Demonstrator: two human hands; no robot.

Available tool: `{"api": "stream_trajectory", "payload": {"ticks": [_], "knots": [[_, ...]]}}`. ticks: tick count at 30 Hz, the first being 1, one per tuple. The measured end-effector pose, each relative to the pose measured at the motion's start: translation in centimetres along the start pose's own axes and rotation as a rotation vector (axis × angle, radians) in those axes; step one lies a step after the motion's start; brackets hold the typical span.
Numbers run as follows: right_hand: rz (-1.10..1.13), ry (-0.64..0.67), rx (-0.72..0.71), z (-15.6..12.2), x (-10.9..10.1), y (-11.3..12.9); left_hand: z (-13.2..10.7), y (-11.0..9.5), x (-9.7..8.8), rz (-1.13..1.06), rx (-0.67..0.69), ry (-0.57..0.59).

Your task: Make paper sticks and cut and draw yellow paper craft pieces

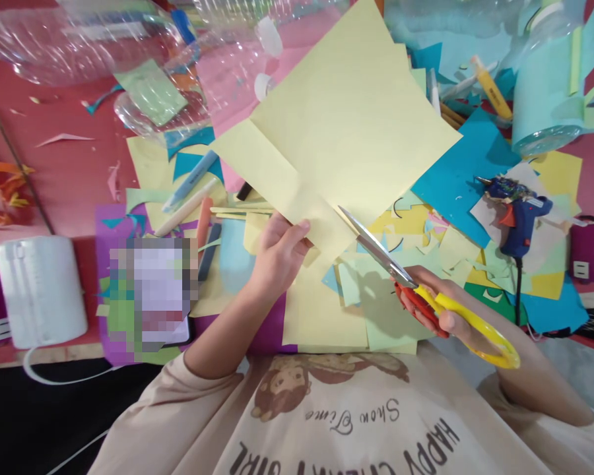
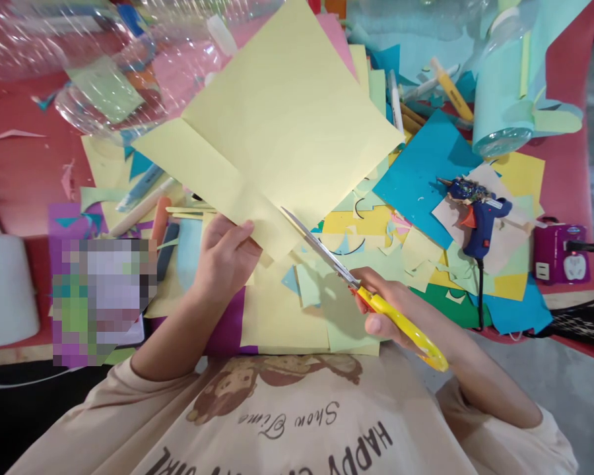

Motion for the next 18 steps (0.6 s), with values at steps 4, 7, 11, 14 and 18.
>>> {"api": "stream_trajectory", "payload": {"ticks": [4, 7, 11, 14, 18], "knots": [[0.008, -0.005, -0.003, 0.06, 0.03, -0.34, -0.01, -0.01, 0.00, 0.010, -0.002, -0.003], [0.008, 0.001, -0.017, 0.07, 0.07, -0.45, -0.06, -0.12, 0.09, 0.035, 0.007, -0.019], [0.005, -0.006, -0.034, 0.04, 0.22, -0.57, -0.11, -0.20, 0.18, 0.073, 0.015, -0.036], [-0.004, -0.015, -0.034, 0.05, 0.30, -0.54, -0.08, -0.14, 0.14, 0.078, 0.008, -0.031], [-0.031, 0.013, -0.028, 0.10, 0.25, -0.33, -0.04, -0.04, 0.02, 0.072, -0.004, -0.018]]}}
Point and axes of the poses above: each hand's wrist, its own z-axis towards the middle knuckle, its own x-axis out of the palm, y = z × x, the point moved 2 cm from there along z, towards the middle knuckle, and after that the axes turned 9 degrees about -x, right-handed, at the moved point
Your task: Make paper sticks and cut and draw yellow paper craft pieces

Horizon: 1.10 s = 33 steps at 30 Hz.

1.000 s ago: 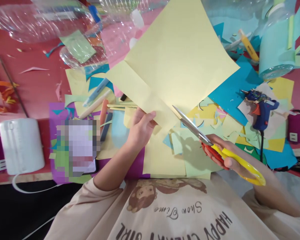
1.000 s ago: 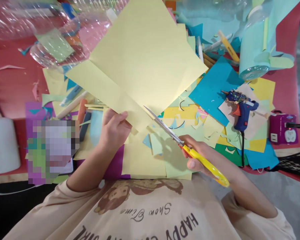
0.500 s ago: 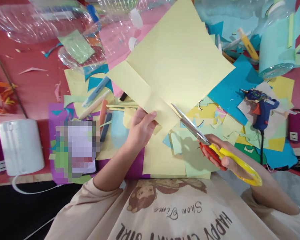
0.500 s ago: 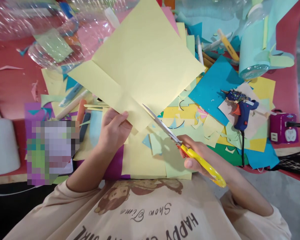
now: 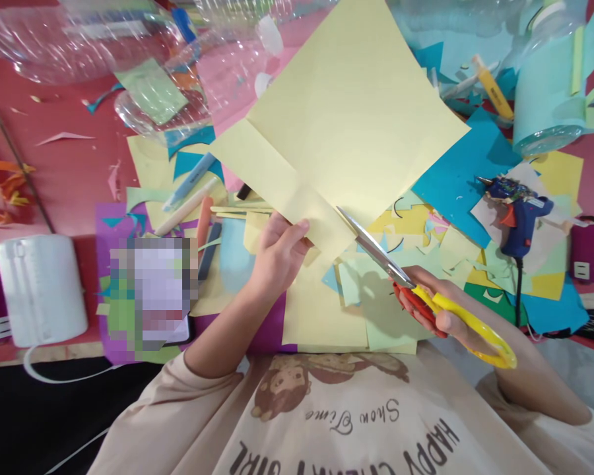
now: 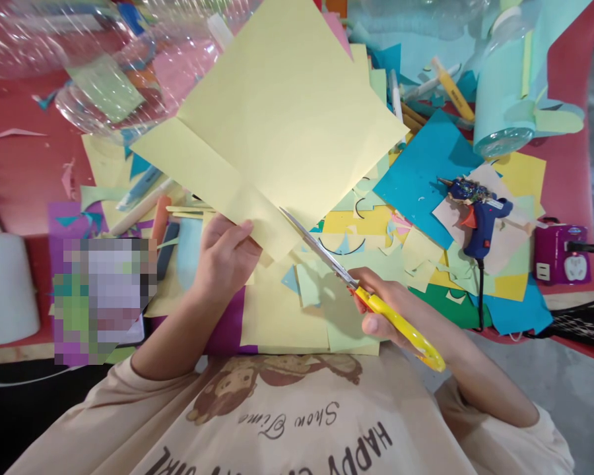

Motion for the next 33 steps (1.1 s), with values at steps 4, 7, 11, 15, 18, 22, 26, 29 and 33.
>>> {"api": "stream_trajectory", "payload": {"ticks": [4, 7, 11, 15, 18, 22, 26, 29, 33], "knots": [[-0.023, 0.010, 0.024, 0.1, -0.1, 0.1, 0.0, 0.0, 0.0, 0.015, -0.014, -0.011], [-0.027, 0.003, 0.024, 0.2, -0.1, 0.4, 0.0, 0.0, 0.0, 0.006, -0.019, 0.008], [-0.029, 0.003, 0.043, 0.2, 0.0, 0.6, 0.0, 0.0, 0.0, -0.009, -0.028, 0.001], [-0.004, 0.005, 0.037, 0.2, 0.0, 0.4, 0.0, 0.1, 0.0, -0.006, -0.018, 0.002], [-0.026, -0.006, 0.038, 0.2, 0.0, 0.3, 0.0, 0.1, 0.0, 0.001, -0.017, -0.002], [-0.053, -0.010, 0.043, 0.1, 0.0, 0.1, 0.0, 0.1, 0.1, 0.018, -0.027, -0.011], [-0.046, -0.027, 0.045, 0.0, 0.1, -0.5, 0.0, 0.2, 0.1, 0.009, -0.034, -0.008], [-0.008, -0.049, 0.065, -0.1, 0.2, -0.8, 0.1, 0.3, 0.0, 0.019, -0.045, -0.011], [-0.015, -0.030, 0.089, -0.1, 0.3, -0.8, 0.1, 0.2, 0.0, 0.029, -0.044, -0.016]]}}
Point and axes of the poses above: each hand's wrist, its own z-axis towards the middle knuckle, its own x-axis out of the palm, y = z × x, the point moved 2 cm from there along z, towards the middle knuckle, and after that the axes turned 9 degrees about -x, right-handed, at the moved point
